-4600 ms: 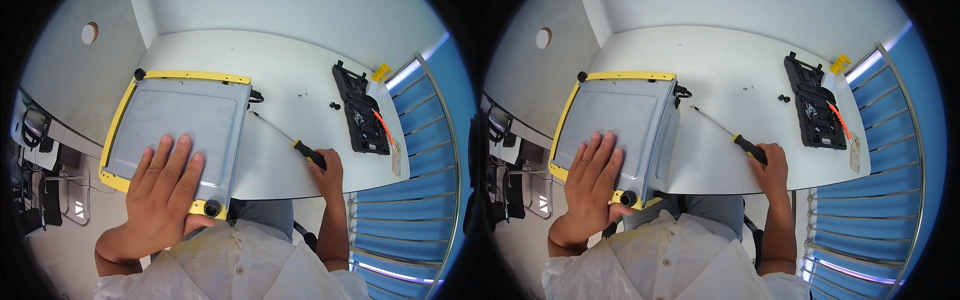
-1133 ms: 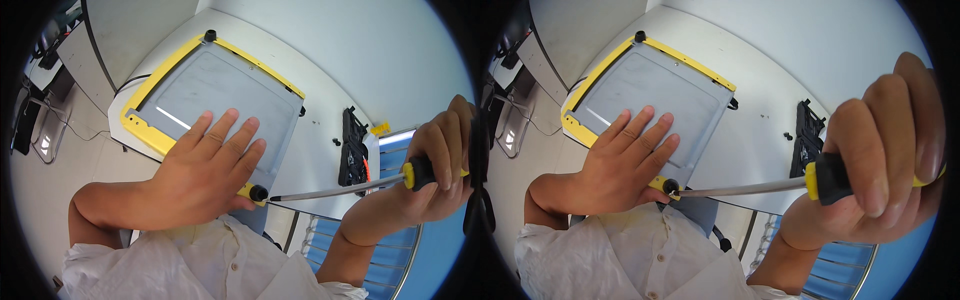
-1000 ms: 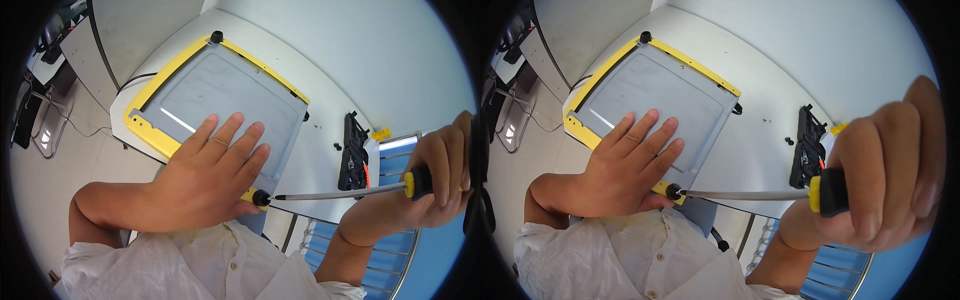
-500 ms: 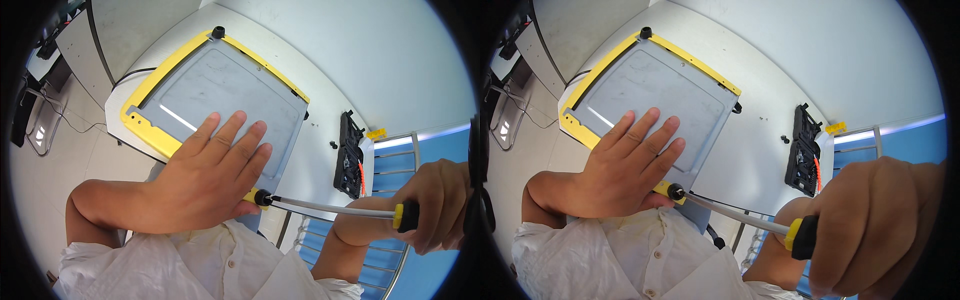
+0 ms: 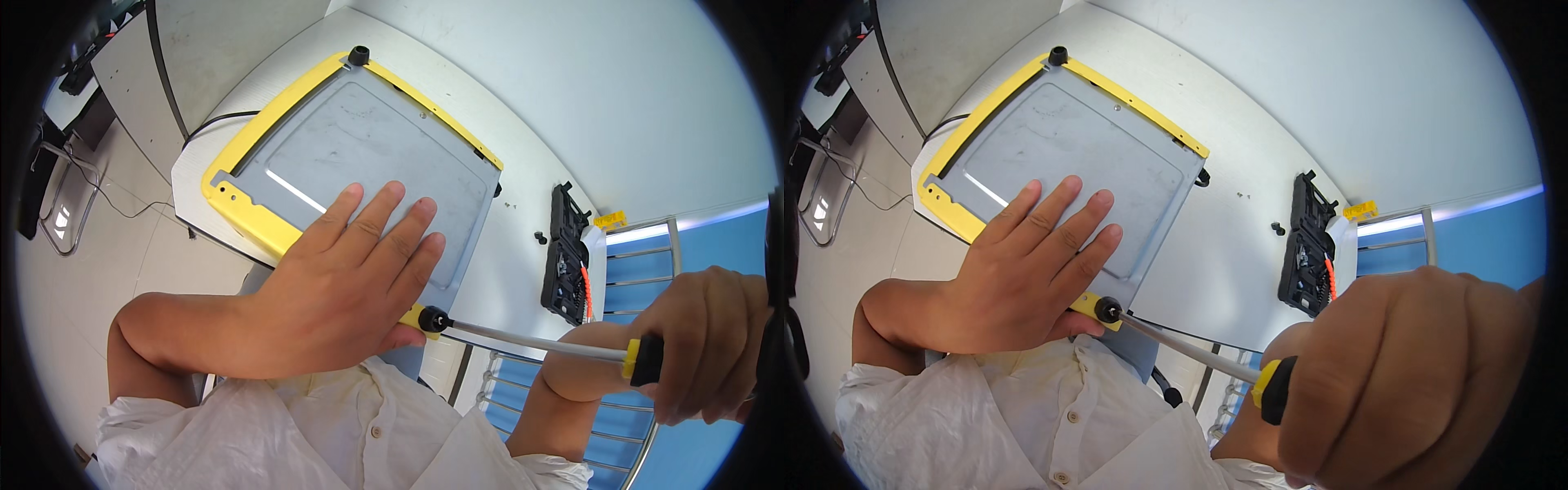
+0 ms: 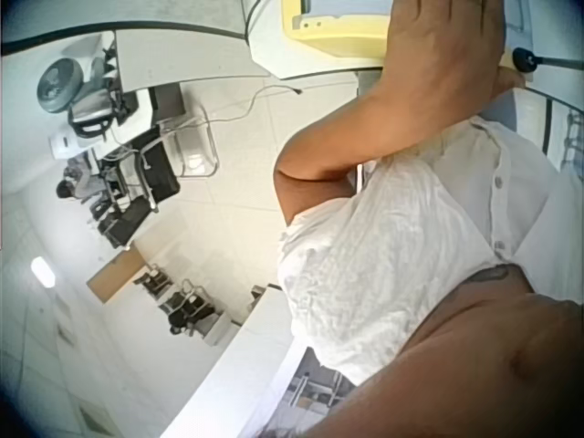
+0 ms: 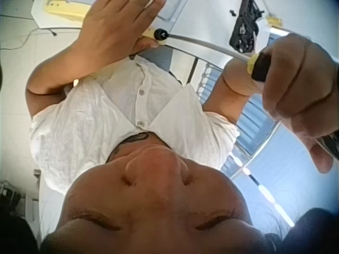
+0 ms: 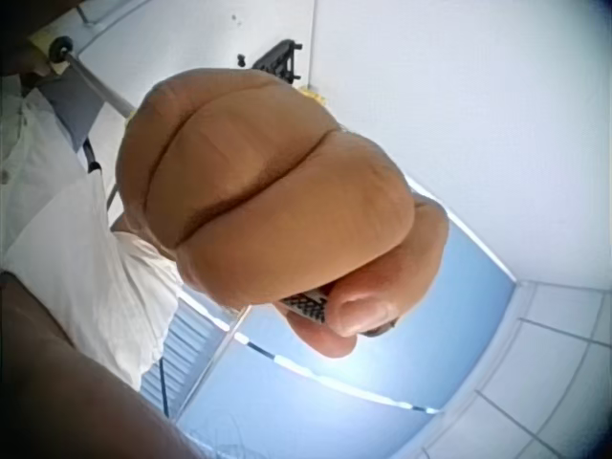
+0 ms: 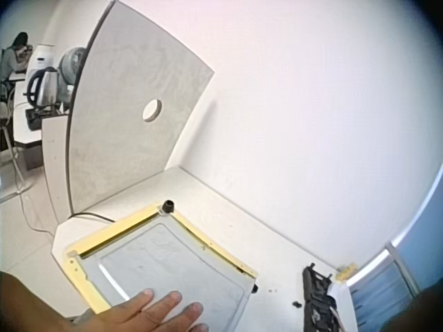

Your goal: The person uses a screwdriver to tighten screws on the corners of a yellow and gray electronic device. They rotate the device to access different sides and continue securing the casing with screws.

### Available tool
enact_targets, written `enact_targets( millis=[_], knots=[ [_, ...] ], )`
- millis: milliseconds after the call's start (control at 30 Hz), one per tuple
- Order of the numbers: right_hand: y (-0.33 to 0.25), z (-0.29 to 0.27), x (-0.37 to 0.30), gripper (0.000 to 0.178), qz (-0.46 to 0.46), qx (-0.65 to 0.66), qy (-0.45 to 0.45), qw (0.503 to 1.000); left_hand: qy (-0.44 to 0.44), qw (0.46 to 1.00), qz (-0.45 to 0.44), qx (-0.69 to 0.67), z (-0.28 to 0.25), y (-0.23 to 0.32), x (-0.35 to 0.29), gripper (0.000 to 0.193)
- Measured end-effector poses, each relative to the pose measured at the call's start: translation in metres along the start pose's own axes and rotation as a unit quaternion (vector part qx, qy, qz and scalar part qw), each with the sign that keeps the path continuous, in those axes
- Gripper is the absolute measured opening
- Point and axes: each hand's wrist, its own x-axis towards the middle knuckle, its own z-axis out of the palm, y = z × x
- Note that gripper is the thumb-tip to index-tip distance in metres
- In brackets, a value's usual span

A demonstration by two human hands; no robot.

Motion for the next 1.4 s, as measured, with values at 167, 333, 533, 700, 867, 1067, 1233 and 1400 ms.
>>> enact_targets(
  millis=[167,333,533,700,867,1067,1233,1400],
  knots=[
    [0.004,0.004,0.004,0.024,0.002,-0.004,-0.005,1.000,0.006,1.000,0.002,0.000,0.000,0.000,-0.001,0.080],
    [0.008,0.007,0.008,0.025,0.008,-0.009,-0.007,1.000,0.064,0.998,0.008,-0.011,0.004,-0.001,0.001,0.071],
    [0.012,0.015,0.012,0.027,0.020,-0.019,-0.008,1.000,0.033,0.999,0.007,0.005,0.005,-0.002,-0.002,0.071],
    [0.017,0.019,0.018,0.028,0.026,-0.024,-0.005,0.999,0.042,0.999,0.001,0.000,0.006,-0.001,-0.002,0.072],
    [0.021,0.022,0.023,0.030,0.031,-0.034,-0.006,0.999,0.045,0.999,-0.001,-0.009,0.005,0.000,-0.001,0.074],
    [0.023,0.025,0.023,0.032,0.032,-0.037,-0.010,0.999,0.052,0.999,-0.005,-0.006,0.007,0.001,-0.002,0.075],
    [0.024,0.022,0.027,0.033,0.030,-0.038,-0.002,0.999,0.056,0.998,-0.015,-0.012,0.007,0.002,-0.002,0.076],
    [0.029,0.027,0.033,0.031,0.054,0.012,-0.022,0.998,0.055,0.998,-0.018,-0.024,0.005,0.004,-0.001,0.077]
  ],
)
